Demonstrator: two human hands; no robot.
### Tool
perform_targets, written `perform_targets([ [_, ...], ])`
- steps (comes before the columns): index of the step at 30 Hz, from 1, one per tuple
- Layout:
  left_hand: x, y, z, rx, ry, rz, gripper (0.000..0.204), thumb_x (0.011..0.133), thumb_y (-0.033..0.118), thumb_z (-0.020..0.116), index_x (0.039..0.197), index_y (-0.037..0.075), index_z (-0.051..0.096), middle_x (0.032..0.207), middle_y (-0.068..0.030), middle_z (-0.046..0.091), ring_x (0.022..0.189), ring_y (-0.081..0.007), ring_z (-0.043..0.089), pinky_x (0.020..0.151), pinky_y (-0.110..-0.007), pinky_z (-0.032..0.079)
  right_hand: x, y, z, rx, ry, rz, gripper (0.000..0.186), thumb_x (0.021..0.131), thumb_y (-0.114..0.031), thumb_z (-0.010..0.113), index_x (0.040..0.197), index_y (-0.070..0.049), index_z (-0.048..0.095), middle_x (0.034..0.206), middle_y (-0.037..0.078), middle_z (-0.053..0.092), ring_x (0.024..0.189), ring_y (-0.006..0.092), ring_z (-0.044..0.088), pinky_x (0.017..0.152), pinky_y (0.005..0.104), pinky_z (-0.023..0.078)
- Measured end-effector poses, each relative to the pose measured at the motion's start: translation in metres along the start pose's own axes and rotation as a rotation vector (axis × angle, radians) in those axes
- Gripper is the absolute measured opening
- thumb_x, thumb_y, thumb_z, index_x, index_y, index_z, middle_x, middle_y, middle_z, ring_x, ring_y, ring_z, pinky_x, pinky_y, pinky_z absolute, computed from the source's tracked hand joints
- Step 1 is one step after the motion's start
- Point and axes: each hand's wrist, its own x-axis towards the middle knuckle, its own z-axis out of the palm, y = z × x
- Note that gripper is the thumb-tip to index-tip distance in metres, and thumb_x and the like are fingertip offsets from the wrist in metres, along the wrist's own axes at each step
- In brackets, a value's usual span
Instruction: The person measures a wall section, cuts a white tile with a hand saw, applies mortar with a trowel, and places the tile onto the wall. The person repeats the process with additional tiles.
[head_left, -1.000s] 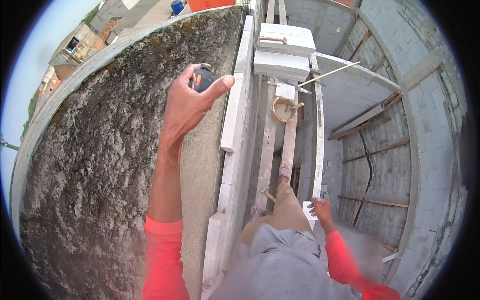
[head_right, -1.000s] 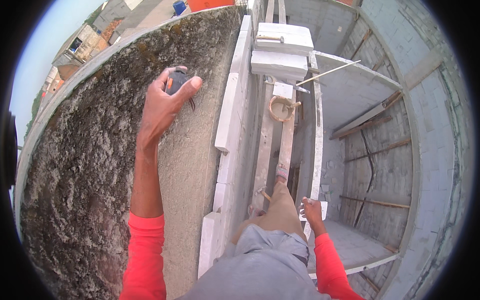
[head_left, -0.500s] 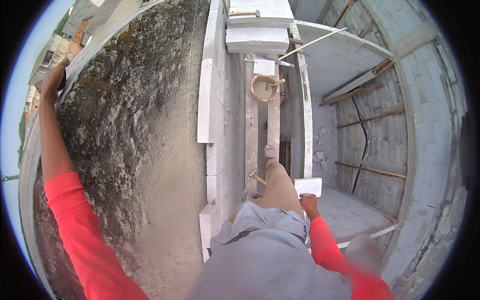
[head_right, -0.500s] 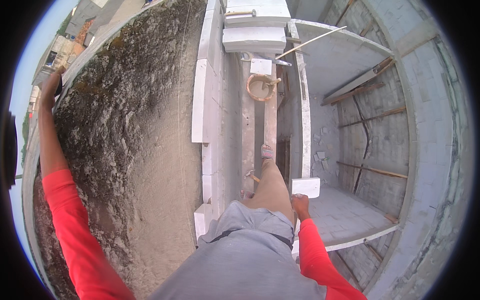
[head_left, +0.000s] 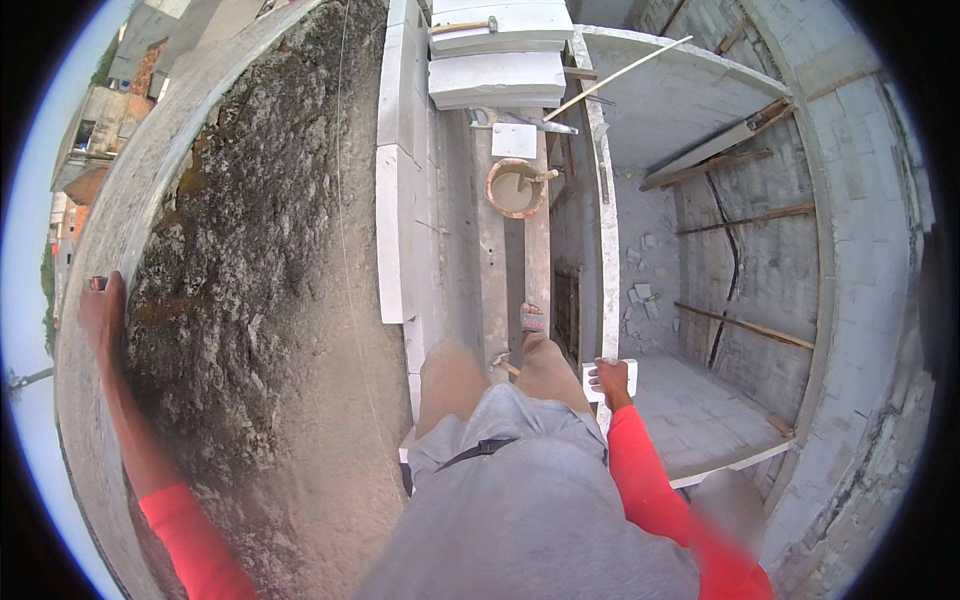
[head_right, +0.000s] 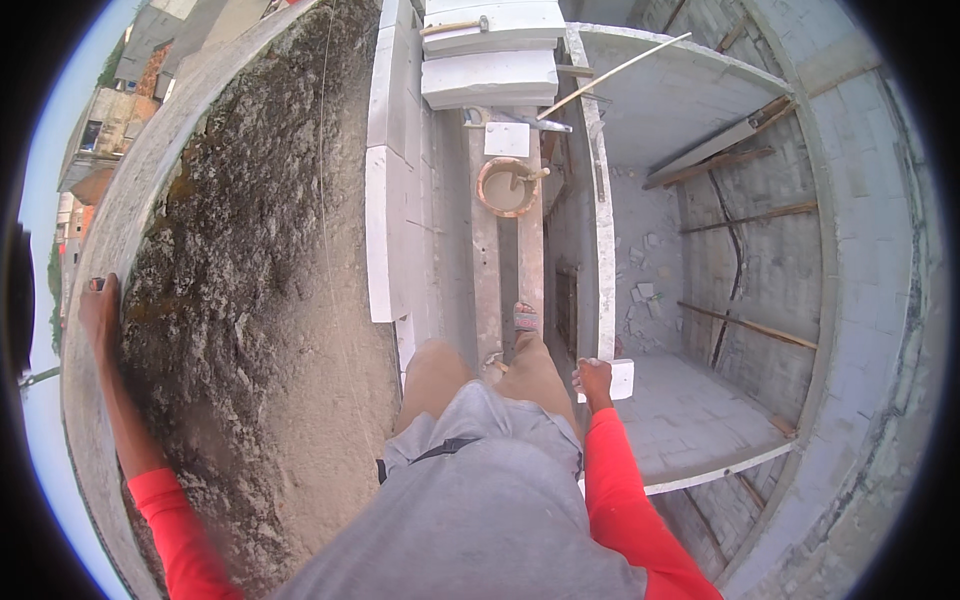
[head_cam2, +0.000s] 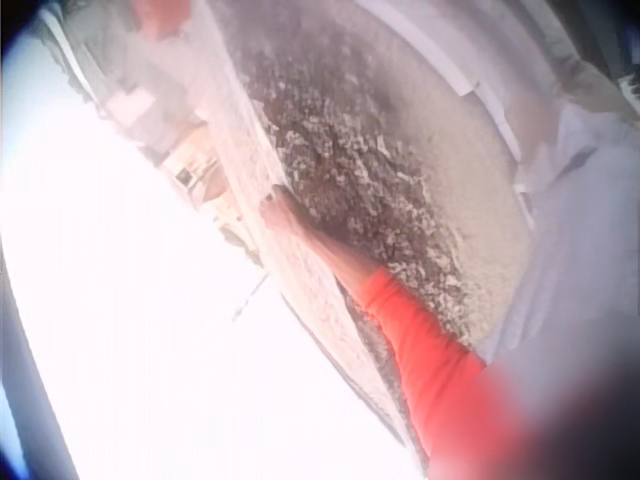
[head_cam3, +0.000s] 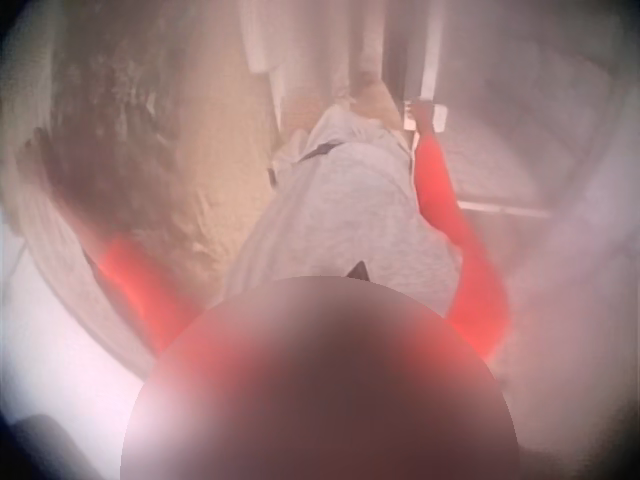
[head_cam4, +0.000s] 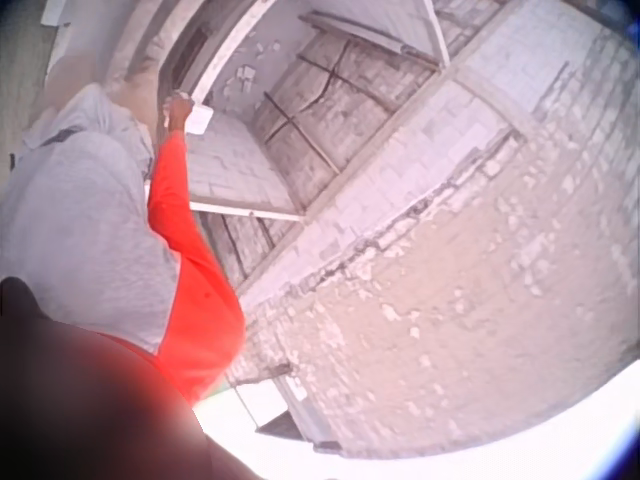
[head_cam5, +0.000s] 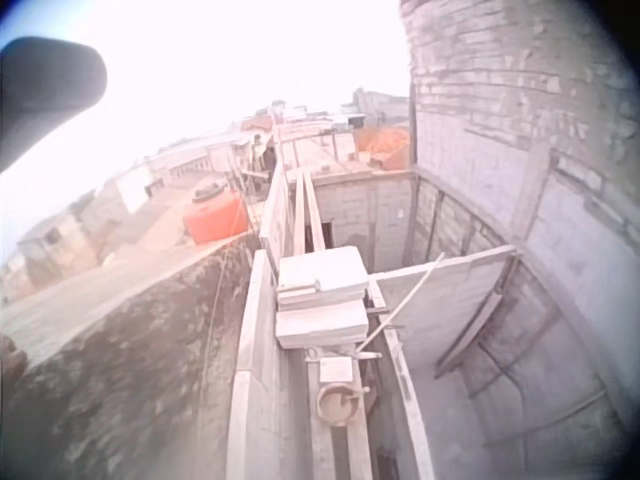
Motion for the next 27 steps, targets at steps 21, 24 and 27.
perform_targets([
  [21,-0.014,0.035,-0.017,-0.465,-0.127,-0.439,0.048,0.095,0.028,0.069,0.130,-0.004,0.069,0.116,-0.0177,0.078,0.106,-0.0248,0.073,0.095,-0.041,0.055,0.071,-0.085,0.047,-0.622,0.099,0.008,0.040,0.084,-0.027,0.080,0.095,0.011,0.075,0.092,0.028,0.079,0.093,0.0421,0.078,0.088,0.0496,0.060],
  [24,0.013,0.049,0.001,-0.670,0.196,-0.610,0.041,0.097,0.030,0.073,0.120,-0.004,0.072,0.111,-0.0115,0.076,0.111,-0.0215,0.073,0.098,-0.037,0.055,0.078,-0.172,0.071,-0.127,-0.009,0.065,0.021,0.094,-0.019,0.075,0.098,0.002,0.074,0.077,0.012,0.072,0.058,0.0221,0.069,0.052,0.0374,0.054],
  [27,0.067,0.079,0.043,-0.919,0.262,-0.508,0.038,0.097,0.031,0.076,0.108,-0.005,0.072,0.103,-0.0107,0.075,0.108,-0.0210,0.072,0.097,-0.034,0.053,0.086,-0.269,0.095,-0.096,0.053,-0.102,0.021,0.099,-0.019,0.070,0.101,0.001,0.074,0.076,0.009,0.071,0.056,0.0178,0.066,0.050,0.0342,0.052],
])
